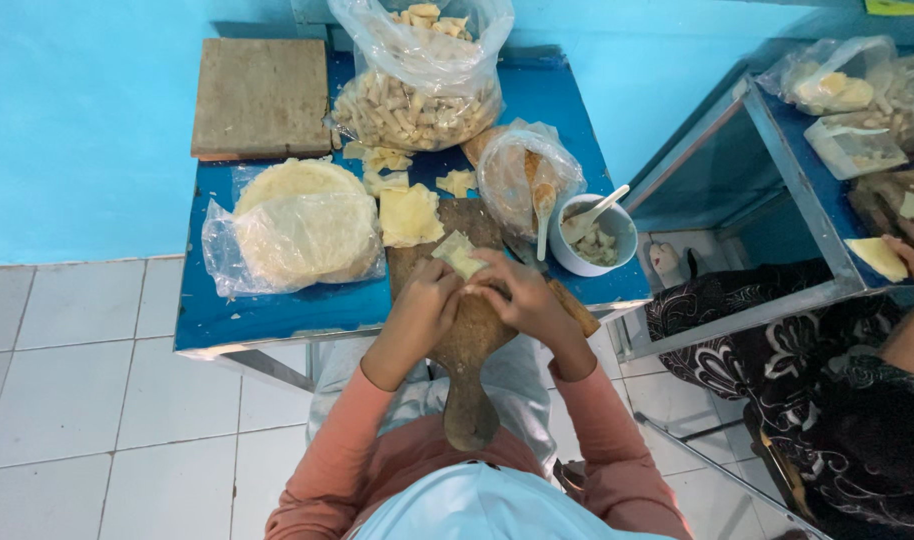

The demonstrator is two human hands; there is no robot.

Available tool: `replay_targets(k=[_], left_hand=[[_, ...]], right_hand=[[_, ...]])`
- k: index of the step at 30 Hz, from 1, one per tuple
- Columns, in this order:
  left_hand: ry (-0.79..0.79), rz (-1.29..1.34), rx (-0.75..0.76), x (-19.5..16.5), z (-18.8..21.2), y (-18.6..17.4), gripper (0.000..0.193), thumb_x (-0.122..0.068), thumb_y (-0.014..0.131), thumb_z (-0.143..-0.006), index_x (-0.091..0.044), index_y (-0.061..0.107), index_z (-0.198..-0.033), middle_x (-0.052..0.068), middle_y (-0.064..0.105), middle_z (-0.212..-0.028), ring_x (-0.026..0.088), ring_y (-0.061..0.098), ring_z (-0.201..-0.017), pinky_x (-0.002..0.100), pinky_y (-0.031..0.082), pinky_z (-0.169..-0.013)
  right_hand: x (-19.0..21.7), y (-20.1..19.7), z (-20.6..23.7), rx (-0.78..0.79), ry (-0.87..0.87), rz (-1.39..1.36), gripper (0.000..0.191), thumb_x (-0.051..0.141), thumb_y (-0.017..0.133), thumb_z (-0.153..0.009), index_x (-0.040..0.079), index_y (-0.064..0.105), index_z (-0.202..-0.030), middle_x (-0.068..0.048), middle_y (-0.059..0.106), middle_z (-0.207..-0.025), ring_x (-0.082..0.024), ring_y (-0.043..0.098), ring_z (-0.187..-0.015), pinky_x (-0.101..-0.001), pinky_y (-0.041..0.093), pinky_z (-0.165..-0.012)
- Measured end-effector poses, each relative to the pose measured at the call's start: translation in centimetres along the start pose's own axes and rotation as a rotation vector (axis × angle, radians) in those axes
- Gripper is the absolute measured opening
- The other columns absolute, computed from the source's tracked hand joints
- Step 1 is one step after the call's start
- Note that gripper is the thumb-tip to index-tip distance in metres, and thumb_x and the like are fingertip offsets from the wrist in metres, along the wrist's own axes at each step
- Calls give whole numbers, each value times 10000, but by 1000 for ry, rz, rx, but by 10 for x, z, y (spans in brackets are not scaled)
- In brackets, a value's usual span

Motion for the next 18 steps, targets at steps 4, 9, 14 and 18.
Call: replay_targets(k=[4, 9, 14, 18], left_hand=[[-17, 36, 4, 7, -5, 1, 138, 21, 680, -808, -4, 700, -943, 178, 653, -976, 389, 601, -993, 466, 495, -845], [-54, -15, -3, 13, -9, 2, 77, 0, 702, -833, 1, 684, -908, 173, 663, -938, 404, 583, -953, 491, 467, -831], [-51, -70, -57, 17, -7, 2, 107, 14, 685, -791, -24, 695, -891, 186, 642, -945, 398, 570, -942, 475, 473, -818], [-46, -54, -49, 24, -8, 7, 109, -18, 680, -847, -28, 689, -954, 167, 635, -975, 388, 566, -977, 476, 472, -833]], right_hand=[[-4, -2, -8, 22, 42, -11, 570, -6, 727, -871, 40, 506, -1393, -86, 737, -986, -236, 744, -925, -335, 585, -833], [12, -2, -9, -36, -79, 306, 515, 21, 730, -881, 78, 550, -1360, -25, 754, -965, -284, 622, -968, -401, 439, -907], [21, -3, -5, -103, -148, 306, 505, 89, 763, -841, 96, 577, -1310, -22, 751, -1004, -263, 592, -955, -400, 417, -932], [22, 0, -5, -118, -168, 364, 491, 107, 771, -875, 90, 579, -1327, -8, 721, -944, -243, 610, -935, -435, 403, -960]])
Point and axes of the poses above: each hand's wrist, its own z-axis away from the middle knuckle, its own y-axis out of the palm, x = y × z, the point moved 9 cm from there along -z, towards the middle knuckle
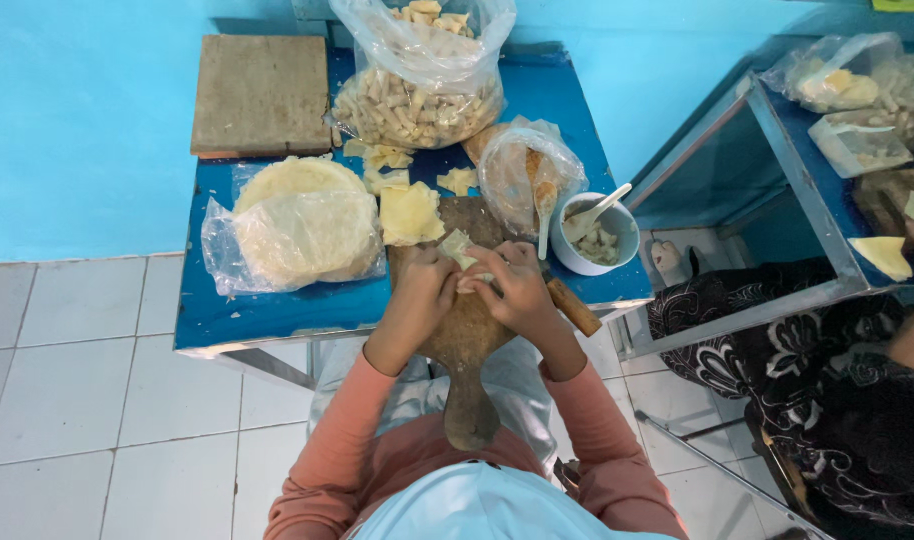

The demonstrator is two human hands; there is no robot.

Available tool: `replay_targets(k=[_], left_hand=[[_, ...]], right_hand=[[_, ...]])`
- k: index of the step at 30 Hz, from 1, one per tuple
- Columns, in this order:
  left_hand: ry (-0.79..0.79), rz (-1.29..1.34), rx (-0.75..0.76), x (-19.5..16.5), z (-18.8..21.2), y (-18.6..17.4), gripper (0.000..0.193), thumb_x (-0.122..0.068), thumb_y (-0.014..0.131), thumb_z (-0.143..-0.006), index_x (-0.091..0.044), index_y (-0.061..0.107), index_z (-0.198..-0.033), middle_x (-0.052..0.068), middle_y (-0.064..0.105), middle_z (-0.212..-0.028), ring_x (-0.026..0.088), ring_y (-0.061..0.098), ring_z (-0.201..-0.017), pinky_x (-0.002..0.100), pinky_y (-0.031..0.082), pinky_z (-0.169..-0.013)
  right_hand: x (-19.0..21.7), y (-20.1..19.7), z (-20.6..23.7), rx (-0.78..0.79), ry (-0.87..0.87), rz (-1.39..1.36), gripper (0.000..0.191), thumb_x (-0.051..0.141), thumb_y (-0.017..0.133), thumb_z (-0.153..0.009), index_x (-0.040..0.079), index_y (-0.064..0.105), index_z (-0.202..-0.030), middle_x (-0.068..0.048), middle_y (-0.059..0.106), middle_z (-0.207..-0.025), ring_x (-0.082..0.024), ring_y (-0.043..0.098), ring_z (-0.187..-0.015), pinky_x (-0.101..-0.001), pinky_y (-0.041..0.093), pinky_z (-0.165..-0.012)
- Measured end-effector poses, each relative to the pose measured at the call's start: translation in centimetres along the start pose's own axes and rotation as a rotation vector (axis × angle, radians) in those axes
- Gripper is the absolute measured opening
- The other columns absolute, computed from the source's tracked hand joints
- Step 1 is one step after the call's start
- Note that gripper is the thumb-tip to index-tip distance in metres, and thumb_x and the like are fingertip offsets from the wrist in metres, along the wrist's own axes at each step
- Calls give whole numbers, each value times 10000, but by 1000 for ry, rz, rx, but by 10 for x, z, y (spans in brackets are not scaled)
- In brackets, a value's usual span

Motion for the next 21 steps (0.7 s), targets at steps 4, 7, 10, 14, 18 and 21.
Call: replay_targets(k=[4, 7, 10, 14, 18, 21], left_hand=[[-29, -104, 14, 2, 0, 1, 86, -76, 697, -885, -35, 694, -960, 134, 638, -958, 376, 566, -975, 500, 439, -805], [-10, -146, -20, -3, -1, -3, 89, -90, 703, -848, -43, 695, -923, 142, 628, -976, 369, 572, -977, 496, 423, -779], [55, -172, -76, -10, -7, -8, 105, -73, 693, -843, -40, 691, -942, 131, 609, -1003, 361, 577, -1011, 477, 426, -809], [24, -173, -131, -7, -10, -12, 127, -63, 684, -864, -22, 684, -984, 147, 597, -1046, 372, 567, -1002, 480, 437, -824], [-16, -98, -171, -6, -10, -21, 212, -72, 689, -903, -7, 671, -1105, 171, 595, -1096, 386, 560, -1006, 483, 452, -865], [-6, -35, -185, -11, -11, -28, 344, -110, 723, -873, -11, 646, -1194, 180, 595, -1130, 395, 565, -1038, 474, 460, -899]], right_hand=[[-1, 6, 0, -4, -16, 112, 436, 65, 755, -889, 73, 628, -1307, -22, 718, -927, -255, 590, -877, -423, 412, -912], [-1, 7, 2, -59, 6, 146, 387, 55, 756, -904, 70, 656, -1278, -64, 681, -909, -264, 589, -889, -414, 413, -890], [3, 6, 3, -91, -7, 140, 393, 41, 741, -902, 53, 646, -1284, -46, 717, -965, -250, 599, -929, -423, 422, -905], [4, 7, 0, -68, -11, 164, 496, 87, 770, -870, -2, 621, -1335, -68, 717, -959, -272, 613, -969, -469, 422, -907], [-8, 4, -10, -100, 27, 138, 510, 40, 742, -851, 48, 553, -1325, -107, 755, -1117, -308, 625, -1076, -475, 434, -958], [-24, -4, -9, -262, 109, 1, 529, 30, 761, -847, 101, 496, -1299, -178, 728, -1163, -300, 658, -1117, -415, 477, -998]])
Point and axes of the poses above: each hand's wrist, its own z-axis away from the middle knuckle, its own y-axis out of the palm, x = y × z, the point moved 9 cm from there along -z, towards the middle knuckle
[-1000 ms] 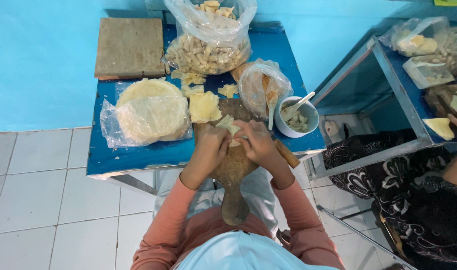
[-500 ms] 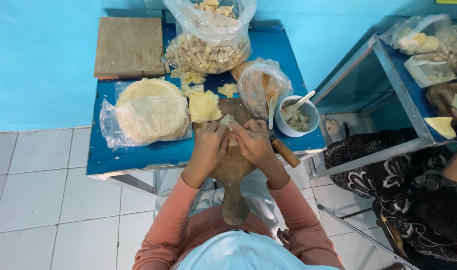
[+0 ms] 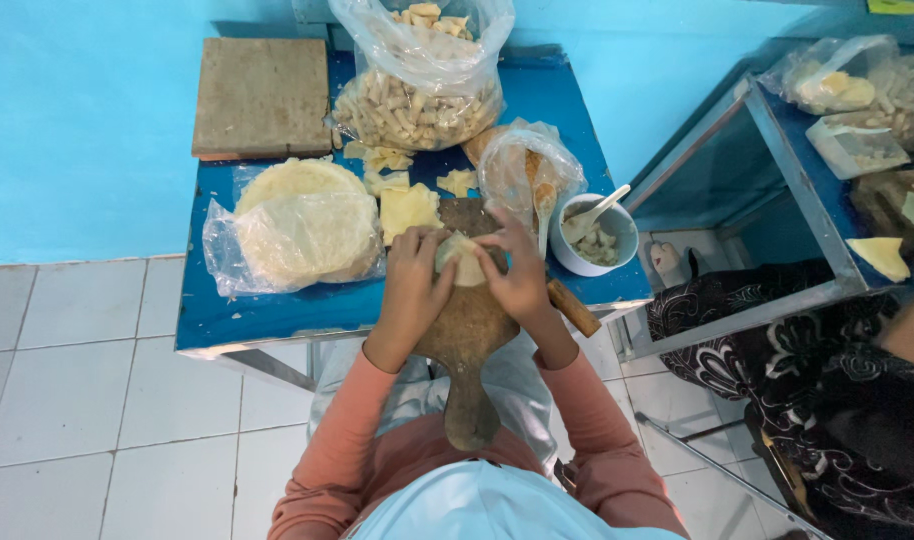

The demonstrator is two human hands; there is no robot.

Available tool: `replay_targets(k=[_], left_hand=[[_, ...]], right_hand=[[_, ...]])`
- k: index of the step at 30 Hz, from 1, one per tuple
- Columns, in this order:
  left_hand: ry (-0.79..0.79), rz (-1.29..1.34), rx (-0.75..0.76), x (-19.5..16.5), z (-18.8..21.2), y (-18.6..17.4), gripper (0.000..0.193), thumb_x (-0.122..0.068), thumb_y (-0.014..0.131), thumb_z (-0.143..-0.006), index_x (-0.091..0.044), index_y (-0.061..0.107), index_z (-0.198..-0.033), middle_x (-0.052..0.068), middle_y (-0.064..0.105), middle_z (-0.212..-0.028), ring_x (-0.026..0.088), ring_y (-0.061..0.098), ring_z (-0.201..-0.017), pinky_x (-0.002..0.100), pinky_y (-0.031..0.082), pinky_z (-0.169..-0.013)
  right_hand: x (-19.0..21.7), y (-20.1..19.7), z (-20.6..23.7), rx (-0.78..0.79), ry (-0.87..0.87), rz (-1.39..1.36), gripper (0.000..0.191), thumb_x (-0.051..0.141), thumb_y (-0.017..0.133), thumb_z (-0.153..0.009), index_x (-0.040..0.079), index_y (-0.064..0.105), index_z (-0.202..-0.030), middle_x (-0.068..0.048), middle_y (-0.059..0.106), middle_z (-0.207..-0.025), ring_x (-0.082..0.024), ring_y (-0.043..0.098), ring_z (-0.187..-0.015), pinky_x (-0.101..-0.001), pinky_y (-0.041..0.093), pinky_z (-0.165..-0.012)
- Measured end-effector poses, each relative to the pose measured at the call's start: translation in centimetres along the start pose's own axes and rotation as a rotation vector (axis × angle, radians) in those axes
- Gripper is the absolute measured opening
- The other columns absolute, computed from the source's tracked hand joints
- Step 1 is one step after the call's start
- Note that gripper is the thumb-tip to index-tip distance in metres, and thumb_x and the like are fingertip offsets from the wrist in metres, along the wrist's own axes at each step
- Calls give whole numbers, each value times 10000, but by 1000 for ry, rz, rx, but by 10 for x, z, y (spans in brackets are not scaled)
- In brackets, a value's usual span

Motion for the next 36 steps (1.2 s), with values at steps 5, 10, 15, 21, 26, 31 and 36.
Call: replay_targets(k=[5, 10, 15, 21, 26, 31, 36], left_hand=[[19, 38, 9, -10, -2, -3, 444, -153, 762, -877, -17, 610, -1271, 172, 602, -1157, 386, 575, -1068, 467, 455, -925], [11, 75, -1, -8, -7, -2, 437, -166, 759, -882, -14, 604, -1262, 170, 607, -1171, 383, 583, -1075, 462, 461, -927], [-17, 59, -7, -1, -5, 6, 359, -139, 724, -916, -10, 622, -1235, 176, 617, -1128, 384, 588, -1065, 467, 462, -919], [-9, 55, 88, 6, 7, -3, 306, -81, 694, -902, -17, 643, -1197, 168, 626, -1144, 391, 580, -1087, 467, 473, -930], [133, 64, 261, -3, 16, -5, 368, -100, 760, -768, -61, 682, -1125, 122, 633, -1160, 362, 562, -1121, 465, 451, -932], [120, 29, 369, 0, 15, 12, 265, -158, 810, -741, -112, 732, -991, 34, 643, -1132, 292, 551, -1064, 448, 410, -884], [165, -2, 337, -5, 16, 16, 150, -134, 791, -762, -119, 732, -900, 10, 640, -1092, 267, 558, -1034, 437, 397, -854]], right_hand=[[-57, 24, 30, 96, 571, -548, 697, -41, 741, -897, 43, 438, -1519, -58, 777, -1008, -91, 639, -867, -247, 509, -789], [-79, 37, 41, 113, 721, -946, 702, -17, 728, -893, 45, 410, -1516, -74, 749, -1023, -116, 698, -947, -258, 556, -823], [-84, 37, 37, 96, 721, -1124, 654, -22, 723, -952, -8, 443, -1543, -64, 664, -1289, -164, 696, -1057, -297, 567, -922], [-80, 9, 17, 199, 843, -1012, 638, 33, 650, -887, 96, 411, -1476, -69, 690, -992, -166, 706, -784, -289, 581, -683], [-75, -12, -21, 677, 691, -642, 669, 29, 680, -862, 123, 458, -1487, -21, 672, -872, -79, 607, -688, -222, 489, -565], [-71, -30, -116, 586, 408, -892, 595, -60, 667, -940, 14, 521, -1511, -121, 698, -1011, -145, 641, -756, -244, 512, -661], [-80, -58, -166, 22, 391, -1271, 661, -193, 552, -924, 53, 369, -1510, -301, 597, -1419, -422, 712, -1250, -415, 572, -1051]])
Point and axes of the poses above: each hand's wrist, its own z-axis away from the middle knuckle, its own y-axis out of the palm, x = y × z, the point moved 9 cm from there along -z, towards the middle knuckle
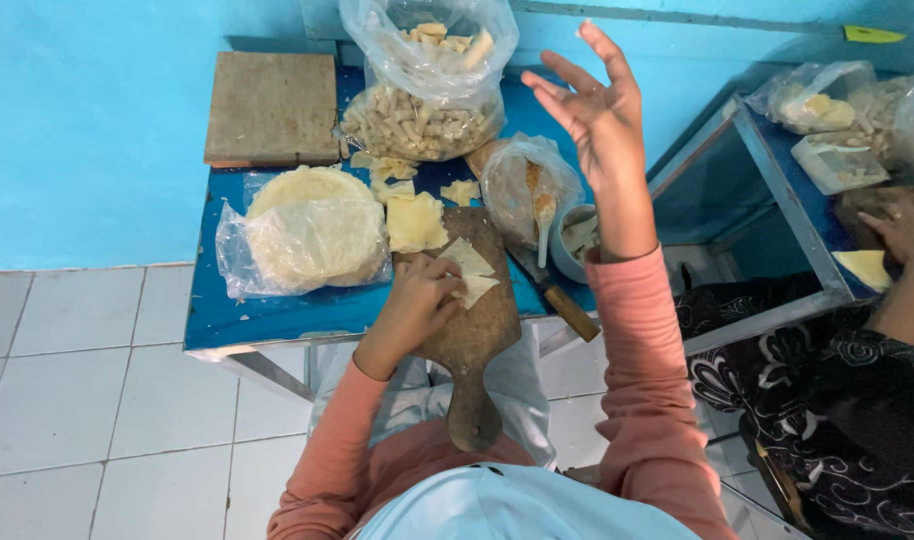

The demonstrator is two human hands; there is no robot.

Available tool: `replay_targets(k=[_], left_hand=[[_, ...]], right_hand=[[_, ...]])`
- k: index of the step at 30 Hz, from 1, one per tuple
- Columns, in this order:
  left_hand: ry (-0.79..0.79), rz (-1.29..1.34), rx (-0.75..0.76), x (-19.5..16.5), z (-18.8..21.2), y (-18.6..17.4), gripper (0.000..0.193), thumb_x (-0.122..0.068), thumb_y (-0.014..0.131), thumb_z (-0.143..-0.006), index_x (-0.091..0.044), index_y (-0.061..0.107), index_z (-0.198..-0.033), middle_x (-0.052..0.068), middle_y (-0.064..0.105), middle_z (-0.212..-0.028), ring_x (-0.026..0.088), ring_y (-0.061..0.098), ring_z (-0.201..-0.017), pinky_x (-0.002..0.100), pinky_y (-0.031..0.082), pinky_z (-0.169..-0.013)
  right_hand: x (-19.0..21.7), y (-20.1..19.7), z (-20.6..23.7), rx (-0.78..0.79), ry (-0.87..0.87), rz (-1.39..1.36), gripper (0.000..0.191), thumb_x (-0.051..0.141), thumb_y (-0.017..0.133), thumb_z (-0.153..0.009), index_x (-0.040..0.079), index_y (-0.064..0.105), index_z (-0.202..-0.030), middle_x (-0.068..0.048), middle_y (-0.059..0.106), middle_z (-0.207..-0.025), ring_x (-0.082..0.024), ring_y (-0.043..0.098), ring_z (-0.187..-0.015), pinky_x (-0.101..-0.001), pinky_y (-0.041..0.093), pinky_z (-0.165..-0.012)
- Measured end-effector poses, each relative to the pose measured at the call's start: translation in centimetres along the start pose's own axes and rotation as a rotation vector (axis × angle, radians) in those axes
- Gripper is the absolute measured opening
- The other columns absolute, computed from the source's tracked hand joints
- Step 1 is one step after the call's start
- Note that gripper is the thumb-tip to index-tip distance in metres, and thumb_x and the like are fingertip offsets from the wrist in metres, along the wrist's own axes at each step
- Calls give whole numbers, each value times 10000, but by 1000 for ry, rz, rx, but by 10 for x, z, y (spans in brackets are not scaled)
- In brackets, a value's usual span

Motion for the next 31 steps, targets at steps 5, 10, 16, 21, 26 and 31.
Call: replay_targets(k=[5, 10, 16, 21, 26, 31], left_hand=[[62, -4, -37, -9, 0, -6, 101, -86, 753, -786, -106, 709, -875, 17, 630, -1054, 266, 569, -1037, 422, 409, -855], [36, 76, -32, -6, -6, -5, 78, -51, 731, -797, -74, 680, -851, 58, 653, -984, 308, 596, -965, 425, 451, -803], [-224, 472, -95, 42, -17, 13, 42, -71, 636, -927, -33, 646, -942, 107, 688, -783, 302, 726, -742, 410, 558, -680], [-297, 227, -78, 70, -29, 28, 125, -142, 669, -935, -27, 698, -976, 154, 702, -797, 362, 705, -766, 462, 543, -691], [-209, -267, -202, 44, -27, 8, 163, -175, 702, -908, -16, 688, -938, 186, 636, -943, 391, 626, -918, 477, 524, -734], [-72, -263, -316, 18, -60, -49, 185, -139, 706, -932, 18, 663, -1019, 203, 602, -1082, 395, 577, -1039, 479, 502, -858]], right_hand=[[-11, -4, 45, -68, -53, 635, 572, -158, 576, -918, 29, 485, -1451, -251, 655, -1350, -291, 746, -1114, -340, 658, -911], [-29, 9, 100, 134, -170, 1127, 428, -37, 726, -910, 79, 609, -1305, -125, 760, -1094, -228, 768, -990, -308, 577, -763], [-54, -1, 131, 190, 66, 1528, 405, 182, 834, -813, 111, 625, -1153, -132, 718, -930, -332, 680, -928, -472, 502, -781], [-66, 1, 139, 154, 71, 1841, 587, 232, 880, -658, 99, 598, -1156, -146, 669, -964, -375, 573, -1055, -548, 384, -864], [-78, -5, 142, 103, -31, 2027, 567, 105, 733, -759, 61, 557, -1296, -127, 674, -918, -341, 581, -1053, -537, 391, -834], [-92, -18, 145, 55, -139, 2068, 573, 38, 628, -835, 52, 527, -1399, -105, 684, -850, -331, 564, -1041, -549, 374, -834]])
Point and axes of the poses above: each hand's wrist, its own z-axis away from the middle knuckle, its own y-axis out of the palm, x = y × z, the point moved 9 cm from there along -z, towards the middle knuckle
